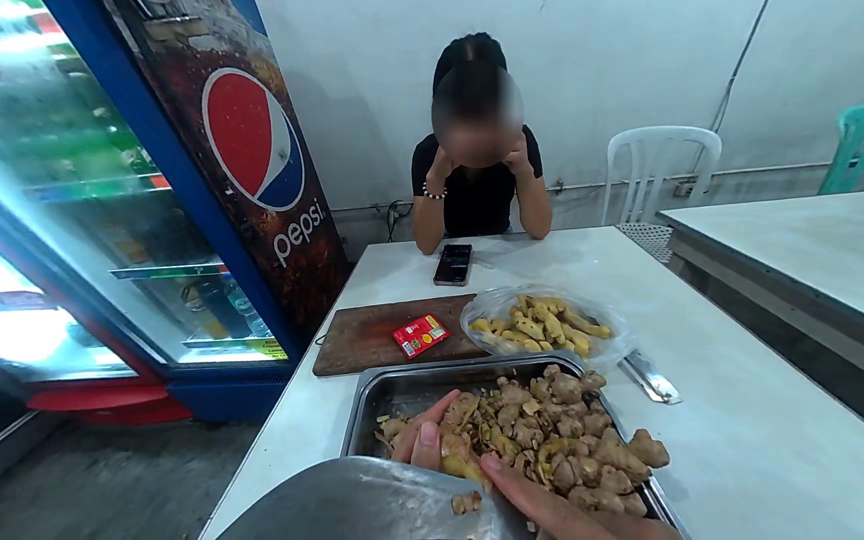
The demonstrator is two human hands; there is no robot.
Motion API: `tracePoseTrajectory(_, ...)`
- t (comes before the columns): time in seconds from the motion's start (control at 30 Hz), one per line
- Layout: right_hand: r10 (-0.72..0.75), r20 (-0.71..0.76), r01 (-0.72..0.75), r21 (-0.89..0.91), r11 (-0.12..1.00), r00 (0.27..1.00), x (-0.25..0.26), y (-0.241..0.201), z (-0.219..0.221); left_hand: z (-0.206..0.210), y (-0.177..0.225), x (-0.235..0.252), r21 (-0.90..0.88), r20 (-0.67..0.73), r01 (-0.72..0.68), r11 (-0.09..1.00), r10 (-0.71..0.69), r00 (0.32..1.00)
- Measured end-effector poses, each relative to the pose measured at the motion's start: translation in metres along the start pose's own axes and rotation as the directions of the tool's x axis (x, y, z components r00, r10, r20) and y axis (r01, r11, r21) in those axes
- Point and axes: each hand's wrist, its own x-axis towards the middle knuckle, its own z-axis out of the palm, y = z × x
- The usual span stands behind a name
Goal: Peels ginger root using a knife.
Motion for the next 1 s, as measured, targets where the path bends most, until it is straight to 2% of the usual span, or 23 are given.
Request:
tracePoseTrajectory(0.07, -0.013, -0.005, 0.013, 0.028, 1.000, 1.000, 0.001, 0.001, 0.001, -0.002, -0.002, 0.000, -0.016, 0.015, 0.013, 1.000, -0.013, 1.000)
tracePoseTrajectory(0.2, -0.046, 0.053, 0.034, 0.217, 0.976, 0.998, 0.003, 0.003, 0.006, 0.005, 0.002, 0.002, -0.010, 0.008, 0.051, 0.999, -0.051, 0.999)
tracePoseTrajectory(0.43, -0.064, 0.006, 0.060, 0.262, 0.963, 0.998, 0.000, 0.000, 0.014, 0.019, -0.002, 0.002, -0.146, -0.060, 0.103, 0.984, -0.113, 0.992)
tracePoseTrajectory(0.53, -0.040, 0.002, 0.038, 0.279, 0.960, 0.999, 0.001, -0.004, 0.016, 0.018, -0.005, 0.002, -0.189, -0.029, 0.111, 0.976, -0.118, 0.993)
tracePoseTrajectory(0.73, -0.059, 0.089, 0.038, 0.224, 0.974, 0.994, 0.000, -0.004, 0.012, 0.008, 0.008, -0.001, 0.019, 0.070, 0.128, 0.992, -0.129, 0.989)
tracePoseTrajectory(0.83, -0.083, 0.056, 0.069, 0.221, 0.973, 0.995, 0.000, -0.004, 0.012, 0.012, 0.010, -0.003, 0.042, 0.043, 0.102, 0.994, -0.104, 0.994)
tracePoseTrajectory(0.93, -0.083, 0.007, 0.078, 0.279, 0.957, 0.997, 0.000, -0.006, 0.015, 0.016, 0.000, -0.004, -0.048, 0.007, 0.000, 0.999, 0.001, 1.000)
tracePoseTrajectory(1.0, -0.083, 0.009, 0.077, 0.297, 0.952, 0.997, 0.001, -0.006, 0.014, 0.014, 0.002, -0.004, -0.061, 0.046, 0.003, 0.998, -0.001, 0.999)
